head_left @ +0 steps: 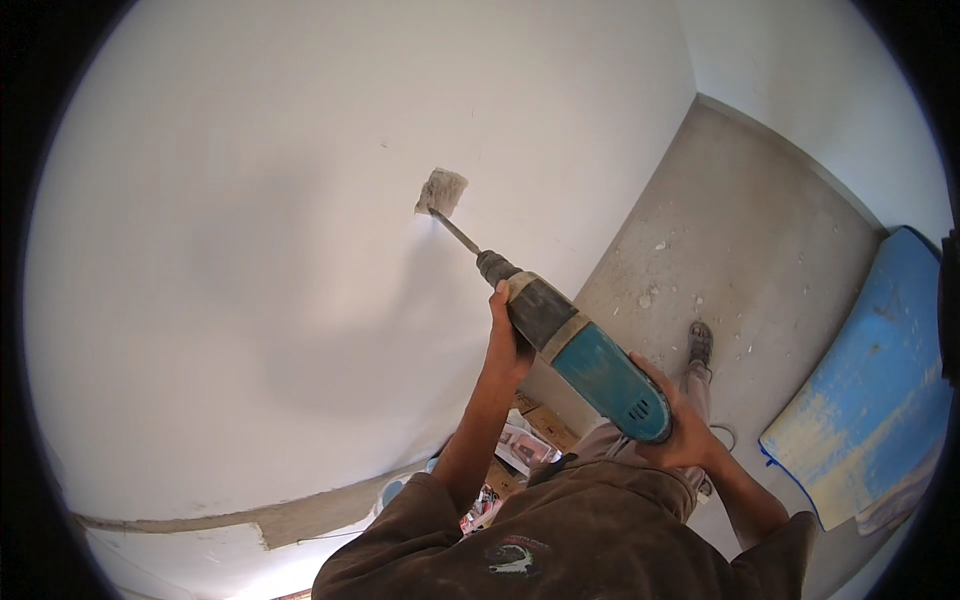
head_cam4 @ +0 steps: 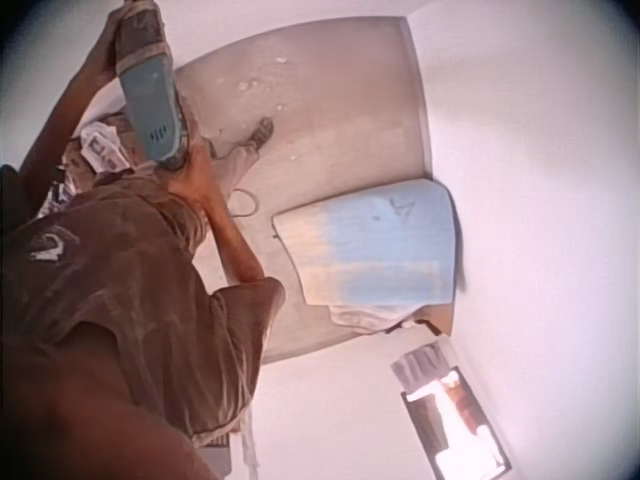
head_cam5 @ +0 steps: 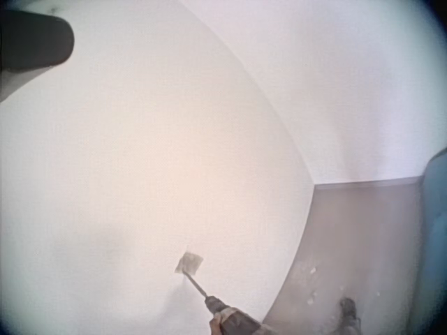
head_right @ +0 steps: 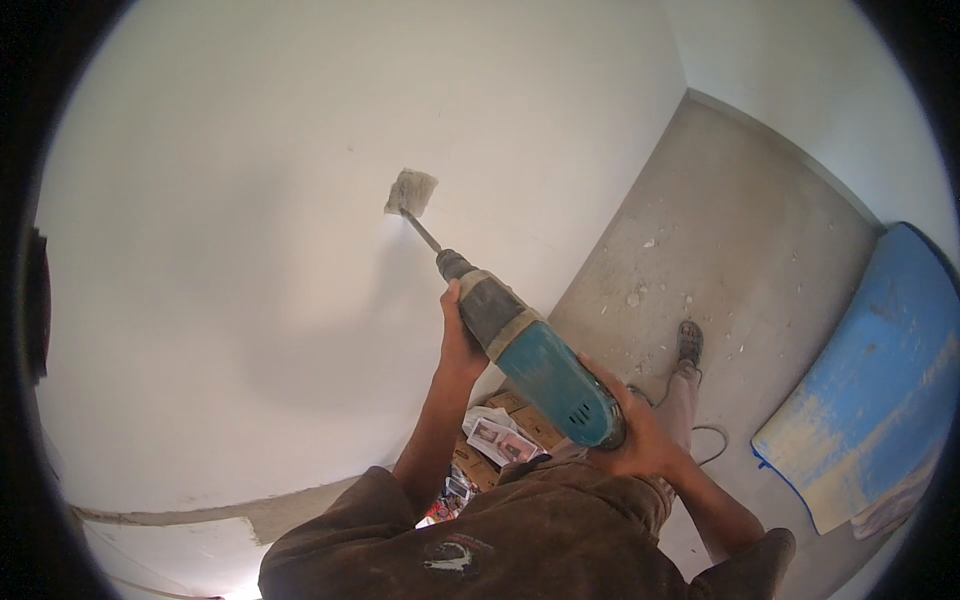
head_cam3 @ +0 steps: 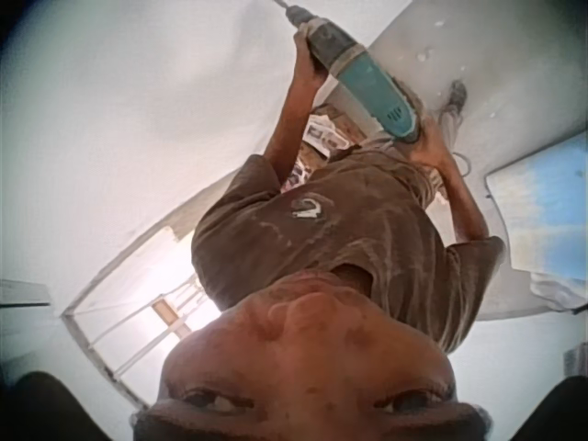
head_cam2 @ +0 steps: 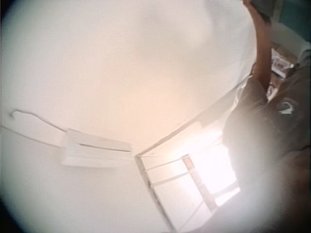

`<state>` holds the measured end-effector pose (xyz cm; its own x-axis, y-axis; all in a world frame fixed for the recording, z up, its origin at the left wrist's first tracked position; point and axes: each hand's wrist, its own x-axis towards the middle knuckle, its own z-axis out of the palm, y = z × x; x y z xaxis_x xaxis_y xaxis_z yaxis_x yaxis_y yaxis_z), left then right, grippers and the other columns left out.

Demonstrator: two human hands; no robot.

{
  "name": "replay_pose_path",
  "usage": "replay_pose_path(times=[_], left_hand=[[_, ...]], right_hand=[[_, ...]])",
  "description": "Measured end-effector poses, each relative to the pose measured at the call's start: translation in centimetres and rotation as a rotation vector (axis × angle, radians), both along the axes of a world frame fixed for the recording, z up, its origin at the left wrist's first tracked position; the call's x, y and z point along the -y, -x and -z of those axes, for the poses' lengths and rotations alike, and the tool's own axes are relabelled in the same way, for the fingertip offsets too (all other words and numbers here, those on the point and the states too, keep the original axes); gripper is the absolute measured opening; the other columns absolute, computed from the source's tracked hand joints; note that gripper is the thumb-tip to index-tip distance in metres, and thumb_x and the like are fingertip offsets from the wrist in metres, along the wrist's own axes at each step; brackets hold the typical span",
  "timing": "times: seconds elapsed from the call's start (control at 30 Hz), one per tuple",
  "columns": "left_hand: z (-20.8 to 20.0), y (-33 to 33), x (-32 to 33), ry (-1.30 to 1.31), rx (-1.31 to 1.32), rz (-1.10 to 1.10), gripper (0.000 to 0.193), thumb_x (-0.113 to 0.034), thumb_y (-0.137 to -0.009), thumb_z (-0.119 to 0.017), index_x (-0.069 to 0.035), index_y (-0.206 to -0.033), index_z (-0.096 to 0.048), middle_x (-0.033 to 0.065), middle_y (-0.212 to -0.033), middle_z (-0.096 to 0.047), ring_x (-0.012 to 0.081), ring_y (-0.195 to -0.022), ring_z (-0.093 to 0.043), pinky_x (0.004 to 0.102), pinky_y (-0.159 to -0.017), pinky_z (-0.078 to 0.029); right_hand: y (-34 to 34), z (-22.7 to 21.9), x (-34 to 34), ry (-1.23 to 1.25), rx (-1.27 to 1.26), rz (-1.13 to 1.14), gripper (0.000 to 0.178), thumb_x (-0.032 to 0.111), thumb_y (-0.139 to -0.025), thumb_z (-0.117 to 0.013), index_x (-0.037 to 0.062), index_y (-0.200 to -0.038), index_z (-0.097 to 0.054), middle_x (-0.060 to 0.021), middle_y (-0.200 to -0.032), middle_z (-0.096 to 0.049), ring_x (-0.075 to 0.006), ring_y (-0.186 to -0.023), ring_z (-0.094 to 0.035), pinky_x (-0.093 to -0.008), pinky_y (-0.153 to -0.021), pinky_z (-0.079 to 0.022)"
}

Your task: The person uses a rotary hammer to drill into a wall around a pre-existing hole, then checks the hole with their finger before picking up and moving a long pole.

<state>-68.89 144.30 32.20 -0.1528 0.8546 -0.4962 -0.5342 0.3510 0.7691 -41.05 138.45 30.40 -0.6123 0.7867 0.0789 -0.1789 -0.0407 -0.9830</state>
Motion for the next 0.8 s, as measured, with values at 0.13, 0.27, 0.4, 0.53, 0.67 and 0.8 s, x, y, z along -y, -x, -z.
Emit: replay_pose_path(times=[0.13, 0.27, 0.4, 0.53, 0.67, 0.8], left_hand=[[-0.3, 1.5, -1.0, 0.057, 0.047, -0.047, 0.066, -0.066, -0.086, -0.041, -0.008, -0.115, -0.051, 0.0134, -0.106, -0.059, 0.0317, -0.098, -0.060, 0.0465, -0.087, -0.050], [-0.3, 3.9, 0.1, -0.010, 0.131, 0.024, 0.064, -0.064, -0.085, -0.045, -0.011, -0.121, -0.048, 0.0134, -0.110, -0.057, 0.0330, -0.097, -0.060, 0.0494, -0.084, -0.051], [1.7, 7.4, 1.0, -0.045, 0.143, -0.026, 0.075, -0.069, -0.082, -0.041, -0.009, -0.127, -0.045, 0.0147, -0.114, -0.054, 0.0310, -0.095, -0.060, 0.0493, -0.077, -0.053], [2.0, 7.5, 1.4, 0.017, 0.031, -0.027, 0.069, -0.065, -0.086, -0.037, -0.008, -0.125, -0.046, 0.0147, -0.109, -0.056, 0.0308, -0.094, -0.060, 0.0487, -0.077, -0.053], [1.1, 5.6, -0.5, 0.089, -0.047, 0.028, 0.064, -0.064, -0.087, -0.041, -0.008, -0.117, -0.049, 0.0141, -0.108, -0.058, 0.0310, -0.097, -0.060, 0.0482, -0.081, -0.052], [1.0, 2.9, -2.2, 0.110, -0.028, 0.010, 0.052, -0.056, -0.090, -0.047, -0.011, -0.116, -0.051, 0.0071, -0.104, -0.060, 0.0175, -0.094, -0.060, 0.0348, -0.086, -0.049]], right_hand=[[2.1, -2.2, -1.9, 0.161, 0.091, -0.086, 0.103, 0.010, -0.059, -0.079, 0.0074, -0.146, -0.023, -0.0215, -0.134, -0.046, -0.0307, -0.122, -0.049, -0.0358, -0.102, -0.037], [4.8, -2.4, 1.1, 0.184, 0.109, -0.131, 0.097, 0.012, -0.064, -0.077, 0.0119, -0.146, -0.025, -0.0242, -0.124, -0.053, -0.0357, -0.115, -0.054, -0.0408, -0.097, -0.043], [9.2, -0.4, 1.9, 0.006, 0.183, -0.168, 0.098, 0.013, -0.063, -0.077, 0.0115, -0.146, -0.024, -0.0248, -0.119, -0.055, -0.0387, -0.111, -0.055, -0.0421, -0.095, -0.044], [10.6, 2.6, 4.8, 0.048, 0.075, -0.061, 0.102, 0.015, -0.062, -0.080, 0.0069, -0.146, -0.023, -0.0233, -0.120, -0.055, -0.0347, -0.111, -0.056, -0.0395, -0.094, -0.044], [8.1, 1.6, 2.7, 0.273, -0.058, -0.015, 0.107, 0.017, -0.059, -0.082, 0.0044, -0.146, -0.022, -0.0201, -0.127, -0.053, -0.0295, -0.113, -0.054, -0.0368, -0.097, -0.041], [1.9, 0.5, -2.7, 0.144, 0.178, -0.092, 0.112, 0.017, -0.053, -0.085, 0.0081, -0.146, -0.024, -0.0200, -0.137, -0.044, -0.0289, -0.128, -0.042, -0.0392, -0.105, -0.033]])
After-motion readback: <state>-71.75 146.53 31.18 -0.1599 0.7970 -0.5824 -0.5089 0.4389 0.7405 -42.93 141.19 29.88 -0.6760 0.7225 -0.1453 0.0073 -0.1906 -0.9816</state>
